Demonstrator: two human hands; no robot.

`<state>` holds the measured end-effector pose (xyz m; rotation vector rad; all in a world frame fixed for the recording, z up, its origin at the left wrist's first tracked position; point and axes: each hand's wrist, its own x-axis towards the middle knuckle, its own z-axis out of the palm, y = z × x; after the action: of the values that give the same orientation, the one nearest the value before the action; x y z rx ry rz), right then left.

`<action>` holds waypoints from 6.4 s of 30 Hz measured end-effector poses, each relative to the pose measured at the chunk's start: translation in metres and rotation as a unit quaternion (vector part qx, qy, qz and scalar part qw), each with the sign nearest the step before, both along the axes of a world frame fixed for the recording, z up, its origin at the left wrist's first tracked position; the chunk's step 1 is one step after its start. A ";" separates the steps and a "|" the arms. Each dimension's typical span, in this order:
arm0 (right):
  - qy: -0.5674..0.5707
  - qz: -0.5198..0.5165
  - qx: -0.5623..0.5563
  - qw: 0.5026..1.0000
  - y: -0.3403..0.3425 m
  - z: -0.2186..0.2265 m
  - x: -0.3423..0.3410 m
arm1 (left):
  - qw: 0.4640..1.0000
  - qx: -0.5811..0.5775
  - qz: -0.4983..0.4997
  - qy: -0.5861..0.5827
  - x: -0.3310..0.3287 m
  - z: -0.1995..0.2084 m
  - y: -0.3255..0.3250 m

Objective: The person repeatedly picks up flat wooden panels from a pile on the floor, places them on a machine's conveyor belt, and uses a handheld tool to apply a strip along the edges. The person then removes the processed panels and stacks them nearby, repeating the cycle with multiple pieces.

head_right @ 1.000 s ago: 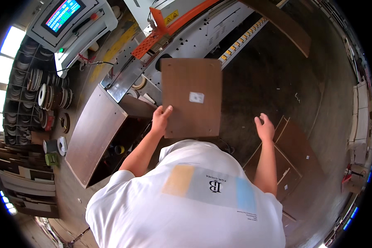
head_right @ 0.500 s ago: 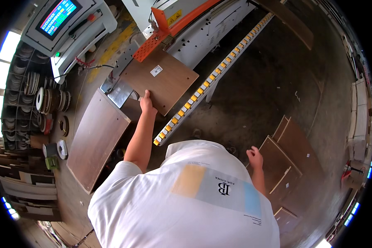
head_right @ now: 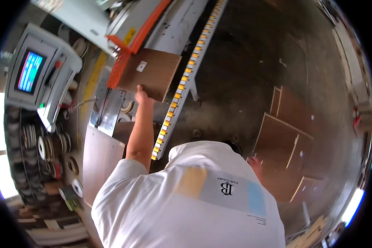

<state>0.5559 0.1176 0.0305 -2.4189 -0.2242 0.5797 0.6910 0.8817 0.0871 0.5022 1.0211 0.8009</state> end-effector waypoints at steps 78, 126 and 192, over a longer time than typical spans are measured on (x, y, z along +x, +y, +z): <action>-0.181 -0.135 0.117 0.967 0.059 0.168 0.188 | 0.691 0.389 -0.593 0.141 0.048 0.055 -0.426; 0.212 -0.042 -0.012 0.976 0.101 0.057 0.070 | 0.992 -0.053 0.016 0.109 -0.050 0.011 -0.011; 0.318 -0.706 0.460 0.433 -0.169 -0.199 -0.011 | 0.732 0.277 -0.466 0.413 -0.083 0.052 -0.464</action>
<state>0.5445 -0.0512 -0.1687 -0.5313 1.3398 0.2746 0.6082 0.4176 0.1387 1.8417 1.1031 -0.1301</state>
